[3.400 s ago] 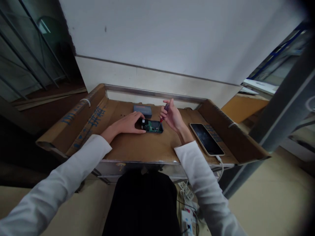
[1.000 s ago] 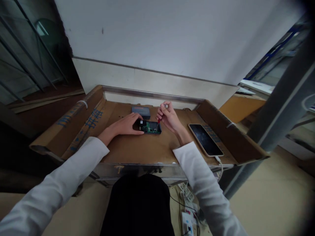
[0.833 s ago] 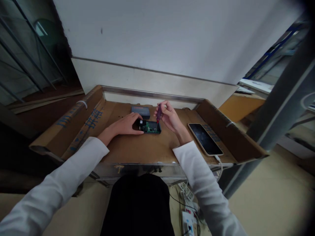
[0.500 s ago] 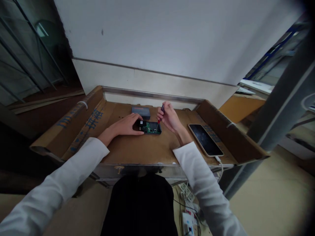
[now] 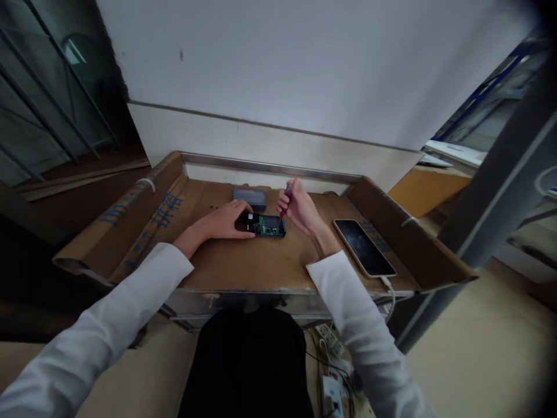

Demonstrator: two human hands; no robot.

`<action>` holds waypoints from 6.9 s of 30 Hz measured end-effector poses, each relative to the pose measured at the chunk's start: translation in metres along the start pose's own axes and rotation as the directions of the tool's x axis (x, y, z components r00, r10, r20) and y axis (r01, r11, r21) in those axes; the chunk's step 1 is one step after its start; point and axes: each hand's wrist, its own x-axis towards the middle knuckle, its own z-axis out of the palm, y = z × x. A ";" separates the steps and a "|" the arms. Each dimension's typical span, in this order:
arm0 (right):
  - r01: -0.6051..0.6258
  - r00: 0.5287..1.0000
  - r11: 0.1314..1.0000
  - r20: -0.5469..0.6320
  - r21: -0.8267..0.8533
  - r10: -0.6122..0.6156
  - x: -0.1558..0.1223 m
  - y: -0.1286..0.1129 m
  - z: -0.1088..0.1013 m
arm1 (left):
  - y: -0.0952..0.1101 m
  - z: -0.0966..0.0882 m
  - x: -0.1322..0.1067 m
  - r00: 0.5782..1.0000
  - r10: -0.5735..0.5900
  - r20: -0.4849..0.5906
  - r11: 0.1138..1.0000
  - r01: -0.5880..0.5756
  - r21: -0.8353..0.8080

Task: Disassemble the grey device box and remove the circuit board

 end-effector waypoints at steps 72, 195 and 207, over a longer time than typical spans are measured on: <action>0.046 0.998 0.999 0.051 0.005 -0.046 -0.001 0.002 -0.004 | -0.002 0.001 0.000 1.000 0.002 -0.001 1.000 -0.002 0.000; 0.059 0.994 0.997 0.094 -0.045 -0.054 -0.001 0.003 -0.005 | -0.001 0.000 -0.002 1.000 -0.020 0.013 1.000 0.020 0.002; 0.085 0.996 0.996 0.015 -0.011 -0.085 -0.001 0.003 -0.003 | -0.001 0.000 -0.001 1.000 -0.022 0.017 1.000 0.022 -0.002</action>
